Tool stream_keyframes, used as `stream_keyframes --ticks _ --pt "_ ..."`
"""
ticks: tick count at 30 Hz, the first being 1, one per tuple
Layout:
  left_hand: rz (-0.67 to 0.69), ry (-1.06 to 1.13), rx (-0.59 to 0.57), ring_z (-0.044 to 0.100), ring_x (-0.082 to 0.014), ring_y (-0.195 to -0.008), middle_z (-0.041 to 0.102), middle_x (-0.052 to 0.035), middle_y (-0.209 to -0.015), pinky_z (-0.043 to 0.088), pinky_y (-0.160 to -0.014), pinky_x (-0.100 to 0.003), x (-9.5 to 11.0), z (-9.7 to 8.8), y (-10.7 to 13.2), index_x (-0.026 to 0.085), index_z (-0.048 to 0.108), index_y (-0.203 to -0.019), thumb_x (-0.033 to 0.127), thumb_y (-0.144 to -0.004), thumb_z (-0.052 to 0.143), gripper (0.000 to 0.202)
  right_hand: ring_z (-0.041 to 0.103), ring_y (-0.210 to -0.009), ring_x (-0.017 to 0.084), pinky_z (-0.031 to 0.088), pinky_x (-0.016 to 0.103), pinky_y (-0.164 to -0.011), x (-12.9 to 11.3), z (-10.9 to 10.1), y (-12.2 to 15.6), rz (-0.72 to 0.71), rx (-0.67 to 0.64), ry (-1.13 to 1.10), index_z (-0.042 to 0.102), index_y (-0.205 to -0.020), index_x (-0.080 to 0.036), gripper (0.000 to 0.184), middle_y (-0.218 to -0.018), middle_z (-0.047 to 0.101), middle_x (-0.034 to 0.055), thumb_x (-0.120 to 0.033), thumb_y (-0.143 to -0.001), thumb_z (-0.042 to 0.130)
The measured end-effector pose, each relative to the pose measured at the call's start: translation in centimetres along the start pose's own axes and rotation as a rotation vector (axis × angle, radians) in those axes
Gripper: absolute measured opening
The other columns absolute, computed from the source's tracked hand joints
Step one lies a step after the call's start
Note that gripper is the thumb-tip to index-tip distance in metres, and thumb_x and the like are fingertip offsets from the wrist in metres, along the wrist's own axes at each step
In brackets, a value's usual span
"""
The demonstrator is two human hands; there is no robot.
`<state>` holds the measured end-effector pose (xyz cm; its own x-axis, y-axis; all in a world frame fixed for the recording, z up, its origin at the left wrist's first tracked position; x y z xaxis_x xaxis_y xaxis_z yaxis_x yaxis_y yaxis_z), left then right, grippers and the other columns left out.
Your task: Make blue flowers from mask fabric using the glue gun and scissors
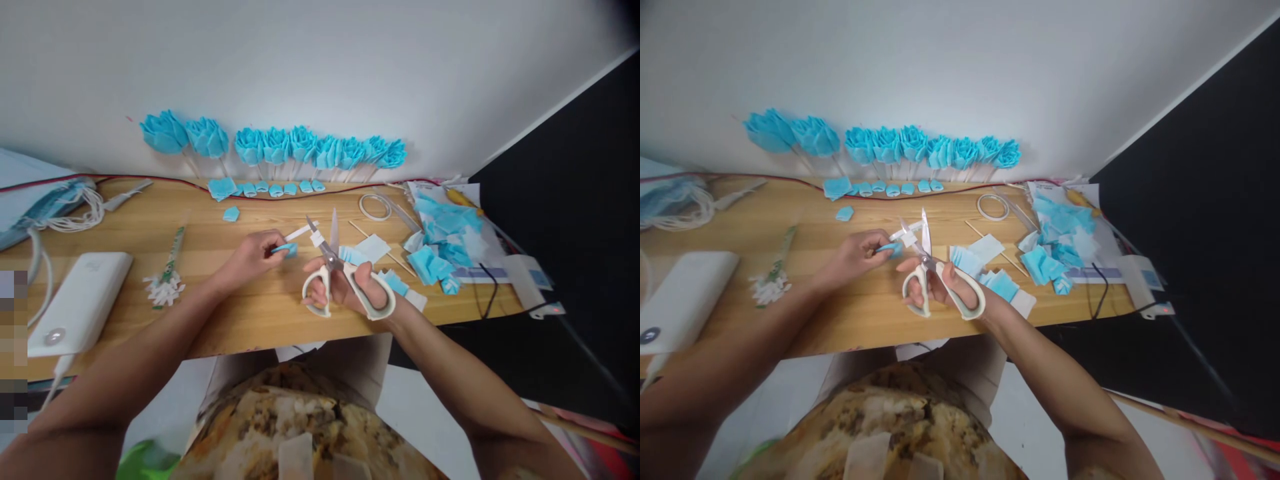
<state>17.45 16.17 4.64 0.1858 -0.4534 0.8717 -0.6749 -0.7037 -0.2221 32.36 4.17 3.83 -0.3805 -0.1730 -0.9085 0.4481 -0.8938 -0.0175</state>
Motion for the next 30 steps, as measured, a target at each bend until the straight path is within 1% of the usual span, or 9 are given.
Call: stream_keyframes --ticks 5,7,10,15,18,21,24,27,30 --pt "-0.043 0.076 0.237 0.046 -0.0106 -0.060 0.054 0.0017 -0.065 0.033 -0.057 -0.024 -0.8 -2.7 -0.3 0.018 0.057 -0.070 0.033 -0.083 0.068 0.023 0.066 -0.079 0.016 0.055 0.032 -0.074 -1.3 -1.4 0.7 0.092 0.215 0.075 0.057 -0.134 -0.023 0.057 -0.089 0.066 0.0018 -0.060 -0.092 0.068" --pt "-0.084 0.144 0.325 0.047 -0.0103 -0.058 0.055 0.0017 -0.063 0.034 -0.056 -0.024 -1.3 -3.6 -0.2 0.018 0.058 -0.071 0.035 -0.083 0.070 0.024 0.070 -0.083 0.018 0.057 0.033 -0.077 -1.0 -2.2 1.2 0.164 0.315 0.082 0.052 -0.138 -0.025 0.059 -0.093 0.069 0.0025 -0.053 -0.090 0.073" --pt "-0.109 0.238 0.387 0.048 -0.0101 -0.058 0.057 0.0015 -0.062 0.035 -0.056 -0.024 -1.3 -4.2 -0.1 0.018 0.059 -0.071 0.039 -0.083 0.073 0.027 0.074 -0.093 0.021 0.061 0.037 -0.084 -0.2 -2.4 1.2 0.257 0.317 0.077 0.047 -0.142 -0.025 0.067 -0.103 0.075 0.0064 -0.050 -0.088 0.076" --pt "-0.105 0.299 0.349 0.049 -0.0094 -0.058 0.058 0.0015 -0.062 0.037 -0.057 -0.023 -0.2 -3.7 0.1 0.018 0.060 -0.070 0.040 -0.082 0.076 0.030 0.074 -0.077 0.021 0.059 0.031 -0.064 0.4 -1.1 -0.3 0.450 0.187 0.266 0.050 -0.138 -0.020 0.061 -0.091 0.077 0.0079 -0.064 -0.096 0.057" --pt "-0.106 0.367 0.283 0.051 -0.0099 -0.059 0.060 0.0014 -0.062 0.041 -0.058 -0.024 0.0 -3.1 0.1 0.018 0.061 -0.071 0.044 -0.080 0.080 0.033 0.067 -0.065 0.015 0.051 0.026 -0.057 -1.1 -1.1 -2.3 0.400 0.051 0.639 0.063 -0.106 -0.020 0.046 -0.078 0.071 0.0021 -0.064 -0.097 0.056" --pt "-0.107 0.480 0.202 0.052 -0.0102 -0.056 0.060 0.0012 -0.060 0.043 -0.057 -0.024 -0.1 -2.5 0.0 0.017 0.062 -0.070 0.050 -0.076 0.083 0.039 0.055 -0.058 0.010 0.040 0.022 -0.055 -2.5 -1.5 -4.4 0.305 -0.173 0.940 0.064 -0.080 -0.019 0.041 -0.065 0.061 -0.0034 -0.058 -0.093 0.065" --pt "-0.106 0.568 0.161 0.053 -0.0103 -0.055 0.062 0.0005 -0.060 0.044 -0.057 -0.025 -0.1 -2.1 0.0 0.017 0.063 -0.070 0.052 -0.076 0.084 0.041 0.047 -0.052 0.008 0.034 0.022 -0.050 -2.6 -2.7 -5.7 0.320 -0.270 0.887 0.070 -0.089 -0.017 0.042 -0.061 0.056 -0.0051 -0.058 -0.093 0.065" --pt "-0.121 0.629 0.156 0.053 -0.0102 -0.055 0.061 0.0008 -0.059 0.043 -0.057 -0.025 -0.1 -2.0 0.0 0.017 0.064 -0.070 0.051 -0.074 0.086 0.041 0.047 -0.050 0.008 0.033 0.022 -0.047 -2.1 -4.1 -6.0 0.376 -0.177 0.690 0.073 -0.109 -0.015 0.049 -0.063 0.059 -0.0037 -0.060 -0.093 0.063" --pt "-0.146 0.699 0.147 0.052 -0.0096 -0.054 0.060 0.0015 -0.058 0.042 -0.056 -0.024 -0.1 -1.9 0.0 0.017 0.065 -0.070 0.051 -0.068 0.090 0.043 0.047 -0.049 0.008 0.034 0.022 -0.045 -1.7 -4.6 -5.5 0.414 -0.149 0.566 0.074 -0.108 -0.014 0.049 -0.068 0.066 0.0002 -0.060 -0.094 0.063"
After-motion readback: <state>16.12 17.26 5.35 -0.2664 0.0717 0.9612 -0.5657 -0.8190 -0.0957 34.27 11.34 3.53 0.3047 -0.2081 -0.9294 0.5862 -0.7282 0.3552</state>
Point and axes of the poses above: each hand's wrist, its own y-axis away from the middle knuckle, its own z-axis out of the palm, x = y × z, the point moved 6 cm from there along -y, towards the middle knuckle
